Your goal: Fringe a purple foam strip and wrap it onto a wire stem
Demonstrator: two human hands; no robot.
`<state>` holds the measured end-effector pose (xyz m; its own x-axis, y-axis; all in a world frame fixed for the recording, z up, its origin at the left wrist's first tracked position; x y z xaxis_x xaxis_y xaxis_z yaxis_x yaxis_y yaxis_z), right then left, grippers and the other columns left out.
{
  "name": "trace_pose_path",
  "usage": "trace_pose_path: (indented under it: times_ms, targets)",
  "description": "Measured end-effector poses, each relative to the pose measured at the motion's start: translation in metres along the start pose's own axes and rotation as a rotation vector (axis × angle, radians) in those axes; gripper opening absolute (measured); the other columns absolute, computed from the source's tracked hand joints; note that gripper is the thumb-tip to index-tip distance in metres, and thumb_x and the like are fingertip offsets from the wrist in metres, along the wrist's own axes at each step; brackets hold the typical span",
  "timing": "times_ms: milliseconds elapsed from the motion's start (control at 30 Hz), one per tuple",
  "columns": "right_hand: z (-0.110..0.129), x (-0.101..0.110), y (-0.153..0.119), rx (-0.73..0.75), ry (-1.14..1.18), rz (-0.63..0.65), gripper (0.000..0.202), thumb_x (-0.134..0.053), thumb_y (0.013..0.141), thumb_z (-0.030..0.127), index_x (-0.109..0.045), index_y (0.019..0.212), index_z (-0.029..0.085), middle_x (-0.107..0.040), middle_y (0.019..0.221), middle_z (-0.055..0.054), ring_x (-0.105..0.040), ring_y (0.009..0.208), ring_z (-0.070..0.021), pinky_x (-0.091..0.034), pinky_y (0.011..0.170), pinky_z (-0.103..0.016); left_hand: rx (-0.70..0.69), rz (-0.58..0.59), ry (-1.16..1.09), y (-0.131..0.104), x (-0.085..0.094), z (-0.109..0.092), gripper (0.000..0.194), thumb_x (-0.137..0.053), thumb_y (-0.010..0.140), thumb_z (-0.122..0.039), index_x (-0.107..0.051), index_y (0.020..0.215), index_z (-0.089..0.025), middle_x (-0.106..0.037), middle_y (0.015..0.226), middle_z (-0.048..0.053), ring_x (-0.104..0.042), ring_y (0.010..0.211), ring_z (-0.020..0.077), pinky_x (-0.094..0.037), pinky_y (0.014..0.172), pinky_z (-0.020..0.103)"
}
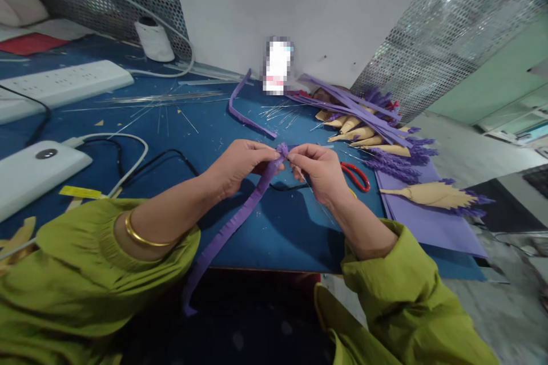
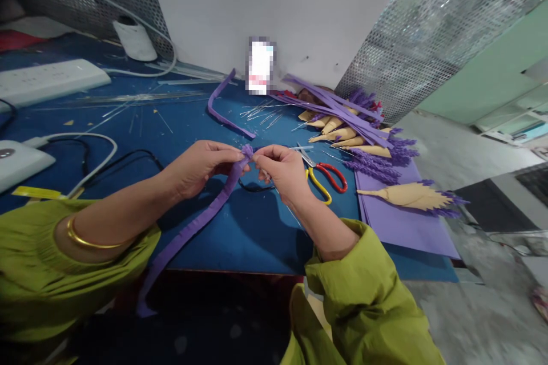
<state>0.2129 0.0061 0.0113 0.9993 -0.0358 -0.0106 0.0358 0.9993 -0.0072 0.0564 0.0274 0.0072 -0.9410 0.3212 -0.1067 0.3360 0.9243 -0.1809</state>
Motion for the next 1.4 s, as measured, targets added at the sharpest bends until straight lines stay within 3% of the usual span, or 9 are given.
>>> trace_pose_path:
  times_ms: [133, 400, 700, 833, 933, 1200, 1300, 1400]
  targets:
    - [0.004, -0.001, -0.004, 0.159, -0.225, -0.059, 0.008, -0.068, 0.071, 0.024, -0.065, 0.069, 0.017, -0.056, 0.051, 0.005, -0.049, 0.043, -0.0087, -0.037, 0.043, -0.021, -0.027, -0.03, 0.044, 0.0, 0.0, 0.0, 0.012, -0.07, 0.064, -0.029, -0.074, 0.063, -0.017, -0.073, 0.065, 0.005, -0.064, 0.066, 0.0177, -0.051, 0.066, 0.029]
    - [0.013, -0.005, -0.018, 0.664, -0.784, -0.157, 0.013, -0.057, 0.078, 0.011, -0.062, 0.07, 0.019, -0.058, 0.064, 0.002, -0.051, 0.059, -0.0114, -0.04, 0.058, -0.024, -0.103, -0.065, 0.098, -0.003, -0.005, 0.0, 0.012, -0.067, 0.065, -0.026, -0.074, 0.06, -0.018, -0.07, 0.062, 0.002, -0.059, 0.061, 0.014, -0.048, 0.063, 0.025]
    - [0.007, -0.011, -0.022, 0.701, -1.032, -0.127, 0.019, -0.05, 0.09, 0.016, -0.062, 0.076, 0.021, -0.06, 0.075, -0.002, -0.054, 0.066, -0.0138, -0.038, 0.061, -0.025, -0.098, -0.07, 0.047, 0.0, -0.003, 0.007, 0.017, -0.074, 0.065, -0.034, -0.074, 0.06, -0.018, -0.066, 0.059, 0.002, -0.053, 0.055, 0.0121, -0.045, 0.059, 0.027]
    - [0.004, -0.013, -0.023, 0.694, -1.023, -0.073, 0.022, -0.046, 0.093, 0.019, -0.066, 0.085, 0.02, -0.063, 0.081, -0.005, -0.058, 0.074, -0.0161, -0.042, 0.066, -0.027, -0.098, -0.098, 0.054, 0.001, -0.001, 0.007, 0.018, -0.073, 0.066, -0.034, -0.073, 0.059, -0.018, -0.068, 0.061, 0.003, -0.056, 0.057, 0.0129, -0.046, 0.061, 0.027]
    - [0.006, -0.011, -0.021, 0.647, -0.874, -0.015, 0.021, -0.049, 0.09, 0.018, -0.069, 0.089, 0.02, -0.065, 0.082, -0.005, -0.06, 0.074, -0.0164, -0.045, 0.068, -0.028, -0.107, -0.115, 0.082, 0.002, 0.001, 0.005, 0.021, -0.071, 0.069, -0.034, -0.071, 0.056, -0.017, -0.069, 0.062, 0.004, -0.059, 0.059, 0.0147, -0.047, 0.062, 0.028]
    - [0.011, 0.002, -0.004, 0.034, -0.224, 0.166, 0.017, -0.064, 0.078, 0.034, -0.066, 0.084, 0.017, -0.065, 0.069, -0.001, -0.063, 0.05, -0.0139, -0.046, 0.045, -0.025, -0.107, -0.117, 0.129, 0.002, 0.005, 0.0, 0.021, -0.068, 0.071, -0.034, -0.073, 0.06, -0.017, -0.072, 0.065, 0.005, -0.062, 0.063, 0.0165, -0.048, 0.063, 0.027]
    - [0.008, 0.0, -0.005, -0.064, -0.206, 0.229, 0.022, -0.071, 0.072, 0.036, -0.063, 0.076, 0.016, -0.064, 0.065, 0.0, -0.061, 0.046, -0.0123, -0.044, 0.04, -0.022, -0.135, -0.112, 0.156, 0.003, 0.005, 0.001, 0.019, -0.065, 0.071, -0.031, -0.073, 0.061, -0.017, -0.071, 0.064, 0.004, -0.061, 0.062, 0.0155, -0.047, 0.063, 0.026]
    - [0.004, -0.002, -0.005, -0.042, -0.202, 0.214, 0.021, -0.072, 0.07, 0.034, -0.061, 0.071, 0.017, -0.061, 0.058, 0.003, -0.055, 0.039, -0.0084, -0.039, 0.035, -0.018, -0.161, -0.075, 0.145, 0.005, 0.005, 0.003, 0.016, -0.064, 0.07, -0.028, -0.072, 0.062, -0.017, -0.07, 0.064, 0.002, -0.06, 0.062, 0.015, -0.047, 0.065, 0.027]
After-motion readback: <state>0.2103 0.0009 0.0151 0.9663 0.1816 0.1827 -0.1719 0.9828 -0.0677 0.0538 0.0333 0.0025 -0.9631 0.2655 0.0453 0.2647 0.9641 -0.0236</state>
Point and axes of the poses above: each hand's wrist, its own y-axis towards the middle knuckle, its own x-axis out of the back of the hand, z = x × y, the point moved 3 cm from there along y, towards the middle knuckle
